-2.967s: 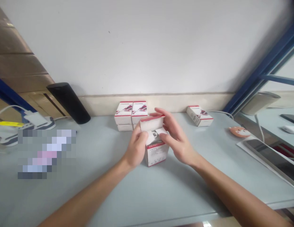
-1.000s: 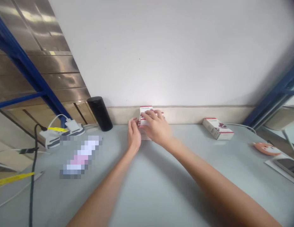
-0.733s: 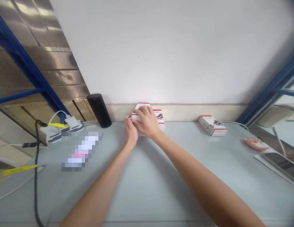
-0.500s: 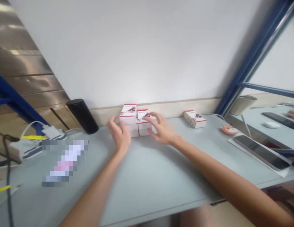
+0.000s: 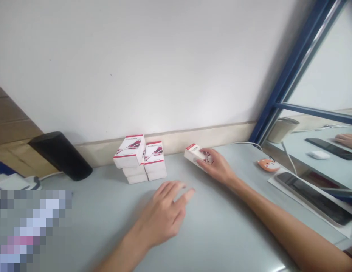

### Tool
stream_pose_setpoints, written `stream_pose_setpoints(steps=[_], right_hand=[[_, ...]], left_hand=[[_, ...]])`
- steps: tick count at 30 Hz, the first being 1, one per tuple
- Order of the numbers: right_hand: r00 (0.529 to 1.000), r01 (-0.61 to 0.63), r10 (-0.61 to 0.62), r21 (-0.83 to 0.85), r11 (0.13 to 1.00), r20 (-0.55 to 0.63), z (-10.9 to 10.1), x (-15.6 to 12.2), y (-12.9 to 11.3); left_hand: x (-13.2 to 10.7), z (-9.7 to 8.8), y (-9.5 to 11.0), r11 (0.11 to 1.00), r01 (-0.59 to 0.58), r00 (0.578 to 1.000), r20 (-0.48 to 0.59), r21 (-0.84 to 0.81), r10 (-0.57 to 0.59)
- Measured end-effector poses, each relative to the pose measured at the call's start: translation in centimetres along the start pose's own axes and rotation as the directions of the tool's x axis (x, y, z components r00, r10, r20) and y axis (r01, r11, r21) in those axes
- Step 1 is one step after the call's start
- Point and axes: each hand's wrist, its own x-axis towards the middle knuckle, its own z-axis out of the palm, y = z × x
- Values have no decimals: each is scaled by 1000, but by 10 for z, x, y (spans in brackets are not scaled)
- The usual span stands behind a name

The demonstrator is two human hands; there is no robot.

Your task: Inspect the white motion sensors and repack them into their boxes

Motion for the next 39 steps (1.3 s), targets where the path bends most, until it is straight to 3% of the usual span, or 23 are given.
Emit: stream_pose_setpoints(steps=[2,4,6,8,10,12,14,17,21,26,29,32,35,39], right_hand=[[982,159,-145,122,980,-120,3,-15,-23],[945,326,-309,225,918,-108,4,-32,-42],[904,397,-427,341,852,14,3,-48,-55],[885,344,-440,427,837,150,2,-60,-65],[885,268,-403,452,851,233,1,-66,-70],[895,246,-385,471,847,225,0,-66,-73],[915,244,-370,511,824,161,-3,-62,-73],[927,278,-361,461,843,101,-9,-56,-72],[888,417,-450,242,876,99,-13,-52,-70],[842,534,-538,93,840,28,-14,-49,-66],[917,399,-388,160,903,-98,-17,-51,-67],[983,141,-97,303,943,-154,-20,-54,-76],[998,-35,52,478,878,-22,-23,-54,-89],[962,-222,103,502,836,254,-23,-49,-93]], left_hand=[[-3,5,-8,956,257,966,10,-139,-259],[-4,10,-13,817,420,883,-30,-395,-468],[-1,11,-13,648,396,845,-18,-650,-534],[3,8,-9,533,348,839,4,-771,-544],[7,3,-4,495,327,820,-18,-805,-572],[8,0,-1,551,323,801,-89,-769,-592],[5,1,-3,676,323,814,-170,-662,-556],[-2,6,-11,821,281,881,-205,-497,-426],[-3,6,-22,862,245,939,-112,-443,-324],[0,-1,-24,884,303,945,-6,-357,-327],[1,-1,-22,952,185,977,-61,-246,-205],[1,-3,-21,996,-85,963,-257,-15,79],[3,-9,-17,944,-249,921,-248,218,300],[5,-14,-12,926,-244,937,-174,290,301]])
